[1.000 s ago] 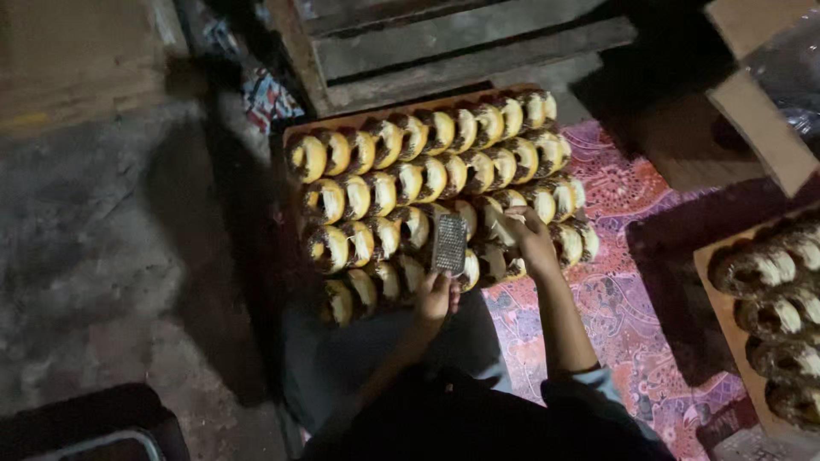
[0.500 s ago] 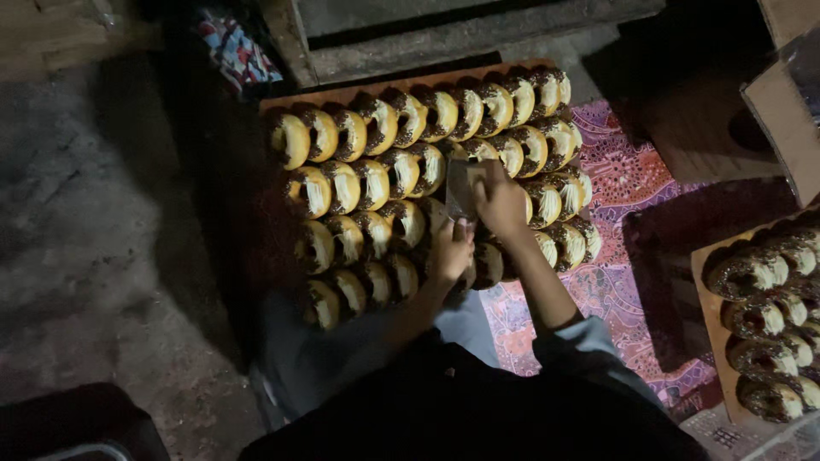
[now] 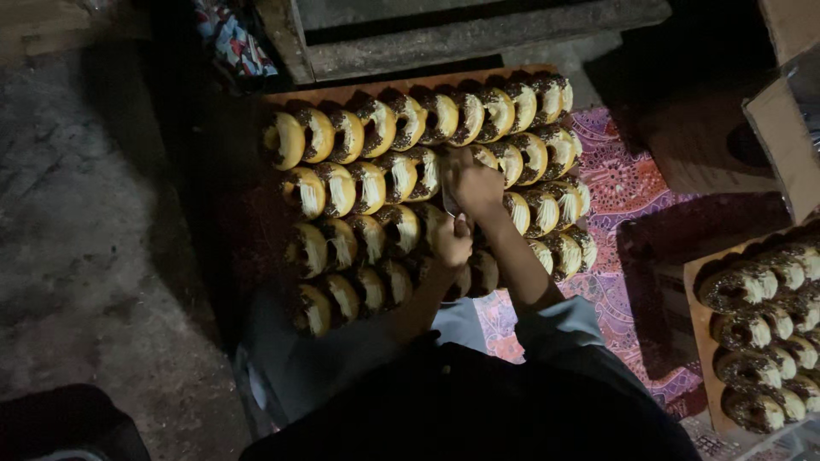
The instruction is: The person splits donuts in half, dips the cut surfaces into a dark topping, and arranges them on a tray. Later, they use a grater to sprinkle white shavings over the finished donuts.
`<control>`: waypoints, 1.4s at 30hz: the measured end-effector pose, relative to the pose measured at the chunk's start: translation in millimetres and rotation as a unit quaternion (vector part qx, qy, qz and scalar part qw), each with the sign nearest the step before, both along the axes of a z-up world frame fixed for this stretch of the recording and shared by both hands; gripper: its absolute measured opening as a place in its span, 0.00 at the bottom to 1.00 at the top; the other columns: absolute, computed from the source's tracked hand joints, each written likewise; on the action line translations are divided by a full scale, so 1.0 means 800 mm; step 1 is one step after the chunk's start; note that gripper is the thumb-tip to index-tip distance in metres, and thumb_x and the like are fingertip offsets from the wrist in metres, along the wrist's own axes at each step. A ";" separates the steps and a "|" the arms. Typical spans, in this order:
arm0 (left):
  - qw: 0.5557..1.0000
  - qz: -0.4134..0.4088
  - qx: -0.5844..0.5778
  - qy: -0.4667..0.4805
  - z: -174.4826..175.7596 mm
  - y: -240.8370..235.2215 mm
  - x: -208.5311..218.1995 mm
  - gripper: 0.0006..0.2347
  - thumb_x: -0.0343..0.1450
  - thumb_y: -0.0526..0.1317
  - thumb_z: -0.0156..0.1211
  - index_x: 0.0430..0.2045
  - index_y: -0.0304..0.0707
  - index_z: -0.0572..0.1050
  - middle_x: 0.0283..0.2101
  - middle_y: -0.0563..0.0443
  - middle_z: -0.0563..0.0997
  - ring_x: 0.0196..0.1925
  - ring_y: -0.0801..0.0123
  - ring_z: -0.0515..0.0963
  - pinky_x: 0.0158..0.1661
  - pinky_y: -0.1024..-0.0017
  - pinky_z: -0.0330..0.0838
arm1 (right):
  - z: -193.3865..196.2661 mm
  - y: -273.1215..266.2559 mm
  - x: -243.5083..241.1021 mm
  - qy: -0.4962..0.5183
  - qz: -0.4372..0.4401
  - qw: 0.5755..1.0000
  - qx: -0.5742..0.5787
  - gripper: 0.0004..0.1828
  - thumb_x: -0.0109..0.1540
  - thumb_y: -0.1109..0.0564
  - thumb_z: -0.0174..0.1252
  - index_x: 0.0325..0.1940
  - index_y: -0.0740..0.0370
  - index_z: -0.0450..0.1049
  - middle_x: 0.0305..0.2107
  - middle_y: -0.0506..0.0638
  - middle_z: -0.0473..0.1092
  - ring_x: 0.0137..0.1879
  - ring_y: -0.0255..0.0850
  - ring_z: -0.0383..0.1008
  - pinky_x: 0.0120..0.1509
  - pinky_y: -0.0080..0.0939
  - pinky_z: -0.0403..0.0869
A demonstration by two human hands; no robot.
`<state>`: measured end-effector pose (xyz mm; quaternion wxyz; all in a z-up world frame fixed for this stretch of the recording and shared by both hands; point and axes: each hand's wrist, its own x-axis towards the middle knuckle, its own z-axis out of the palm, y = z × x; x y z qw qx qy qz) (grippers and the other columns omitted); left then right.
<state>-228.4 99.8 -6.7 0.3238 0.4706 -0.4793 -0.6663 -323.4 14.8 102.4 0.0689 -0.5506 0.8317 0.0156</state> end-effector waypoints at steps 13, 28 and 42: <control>0.999 -0.050 -0.022 0.004 0.039 0.133 0.060 0.12 0.80 0.42 0.49 0.31 0.33 0.74 0.22 0.43 0.73 0.23 0.58 0.72 0.29 0.61 0.66 | -0.018 0.023 -0.077 -0.356 -0.097 0.915 -0.162 0.16 0.68 0.56 0.48 0.58 0.62 0.71 0.37 0.60 0.77 0.35 0.43 0.80 0.36 0.41 0.76; 0.999 -0.033 0.006 -0.010 0.056 0.001 -0.050 0.11 0.77 0.37 0.51 0.25 0.30 0.73 0.16 0.39 0.73 0.13 0.61 0.73 0.19 0.63 0.66 | 0.050 0.049 -0.058 -0.032 -0.012 0.999 -0.042 0.18 0.67 0.44 0.52 0.58 0.52 0.69 0.24 0.57 0.77 0.23 0.53 0.77 0.28 0.55 0.74; 0.991 -0.057 -0.116 -0.041 0.037 0.126 0.002 0.10 0.78 0.43 0.49 0.33 0.34 0.73 0.22 0.40 0.74 0.22 0.54 0.73 0.25 0.59 0.66 | -0.045 0.035 -0.131 -0.023 -0.060 0.996 0.060 0.20 0.73 0.36 0.56 0.48 0.53 0.76 0.30 0.63 0.78 0.36 0.55 0.81 0.46 0.55 0.78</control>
